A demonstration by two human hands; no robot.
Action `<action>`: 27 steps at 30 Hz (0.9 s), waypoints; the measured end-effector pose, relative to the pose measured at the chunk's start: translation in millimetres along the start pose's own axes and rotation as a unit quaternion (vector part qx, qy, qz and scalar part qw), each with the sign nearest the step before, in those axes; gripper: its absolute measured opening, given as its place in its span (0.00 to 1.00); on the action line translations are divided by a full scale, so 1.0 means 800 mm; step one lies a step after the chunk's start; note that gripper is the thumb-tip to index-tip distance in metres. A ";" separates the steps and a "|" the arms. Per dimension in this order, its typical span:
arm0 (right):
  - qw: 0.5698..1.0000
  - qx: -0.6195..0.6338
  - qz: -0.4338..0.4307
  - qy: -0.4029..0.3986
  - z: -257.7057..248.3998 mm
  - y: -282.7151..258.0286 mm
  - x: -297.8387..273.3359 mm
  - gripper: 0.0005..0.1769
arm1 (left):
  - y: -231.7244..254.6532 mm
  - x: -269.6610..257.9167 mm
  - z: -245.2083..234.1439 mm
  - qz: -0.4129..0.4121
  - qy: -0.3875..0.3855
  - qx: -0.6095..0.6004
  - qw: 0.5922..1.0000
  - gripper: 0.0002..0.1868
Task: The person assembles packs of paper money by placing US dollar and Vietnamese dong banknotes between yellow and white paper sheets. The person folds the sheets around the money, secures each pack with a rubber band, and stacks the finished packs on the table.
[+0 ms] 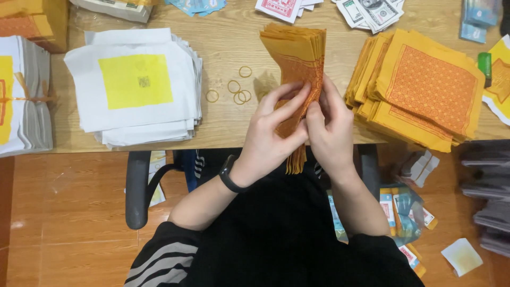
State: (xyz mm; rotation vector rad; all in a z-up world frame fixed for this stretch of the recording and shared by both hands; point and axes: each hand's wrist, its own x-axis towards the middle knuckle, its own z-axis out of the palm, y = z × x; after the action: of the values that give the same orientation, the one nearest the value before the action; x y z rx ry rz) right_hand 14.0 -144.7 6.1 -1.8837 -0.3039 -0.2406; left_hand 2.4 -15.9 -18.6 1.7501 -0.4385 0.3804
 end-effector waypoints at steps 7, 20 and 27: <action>0.983 -0.119 -0.123 0.063 -0.006 0.011 -0.003 0.21 | 0.001 0.004 0.011 -0.038 0.031 -0.084 0.995 0.32; 0.970 -0.086 -0.005 0.228 -0.198 0.079 0.013 0.12 | -0.019 0.013 -0.030 -0.070 0.112 -0.036 0.991 0.27; 0.939 -0.146 0.210 0.232 -0.341 0.206 0.019 0.13 | -0.022 0.025 -0.072 -0.136 0.178 -0.109 0.969 0.27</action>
State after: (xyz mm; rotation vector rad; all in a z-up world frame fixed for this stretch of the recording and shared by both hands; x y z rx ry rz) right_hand 77.2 -452.5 -48.1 -2.0599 0.4763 -0.4451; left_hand 27.5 41.7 -11.6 1.4649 0.0203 0.4205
